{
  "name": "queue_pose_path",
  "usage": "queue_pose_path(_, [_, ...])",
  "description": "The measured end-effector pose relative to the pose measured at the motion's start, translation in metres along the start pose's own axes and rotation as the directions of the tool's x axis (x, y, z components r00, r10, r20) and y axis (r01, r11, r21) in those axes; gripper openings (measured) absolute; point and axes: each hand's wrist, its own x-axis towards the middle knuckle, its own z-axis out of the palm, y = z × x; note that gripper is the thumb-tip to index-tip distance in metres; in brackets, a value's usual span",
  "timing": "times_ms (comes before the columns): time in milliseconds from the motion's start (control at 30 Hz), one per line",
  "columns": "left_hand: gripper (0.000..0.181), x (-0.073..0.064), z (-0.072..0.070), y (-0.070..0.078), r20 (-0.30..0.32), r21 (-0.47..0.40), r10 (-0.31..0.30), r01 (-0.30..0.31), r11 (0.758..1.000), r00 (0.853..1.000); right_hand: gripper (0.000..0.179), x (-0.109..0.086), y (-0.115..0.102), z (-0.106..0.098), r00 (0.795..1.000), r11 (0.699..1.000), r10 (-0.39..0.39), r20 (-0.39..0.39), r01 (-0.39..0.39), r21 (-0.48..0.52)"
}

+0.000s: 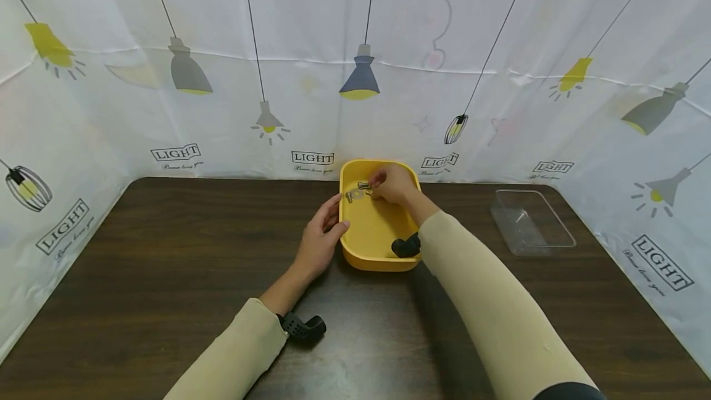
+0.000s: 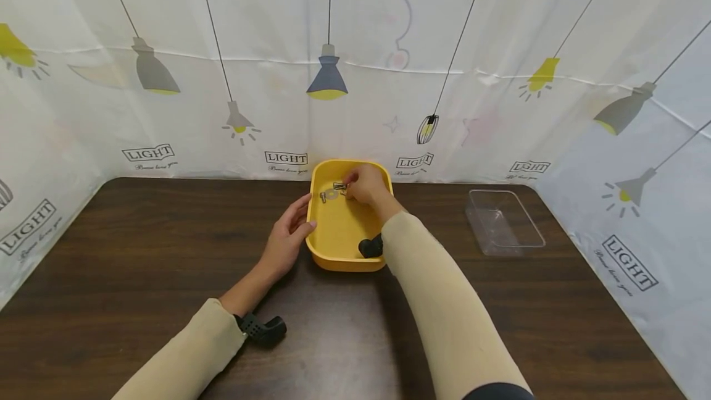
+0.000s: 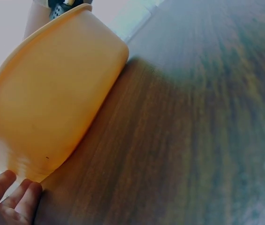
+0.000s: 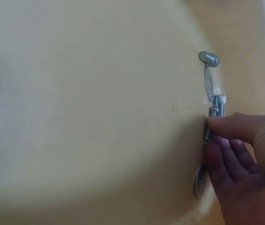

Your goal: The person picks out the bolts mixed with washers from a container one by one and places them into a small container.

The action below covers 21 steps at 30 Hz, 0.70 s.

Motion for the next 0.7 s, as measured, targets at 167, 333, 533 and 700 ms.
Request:
queue_pose_path(167, [0.057, 0.0002, 0.0009, 0.0005, -0.001, 0.014, -0.007, 0.007, 1.000, 1.000, 0.022, -0.0074, 0.0006, -0.0027, 1.000, 0.997, 0.022, -0.005, -0.022, 0.074])
queue_pose_path(333, [0.056, 0.0007, 0.0010, -0.0004, 0.000, 0.014, 0.001, -0.001, 1.000, 1.000, 0.021, -0.0075, 0.0027, -0.0031, 0.999, 0.999, 0.049, 0.007, -0.049, 0.020])
queue_pose_path(533, [0.057, 0.0000, -0.0003, -0.0021, 0.006, 0.018, 0.000, -0.001, 1.000, 1.000, 0.015, -0.0055, 0.0016, -0.0019, 0.997, 0.996, 0.081, 0.004, -0.081, -0.047])
queue_pose_path(700, [0.057, 0.0000, 0.0000, -0.0018, 0.006, 0.013, 0.003, -0.003, 1.000, 1.000, 0.009, -0.0073, -0.0004, -0.0009, 0.997, 0.991, 0.073, -0.022, -0.075, -0.114])
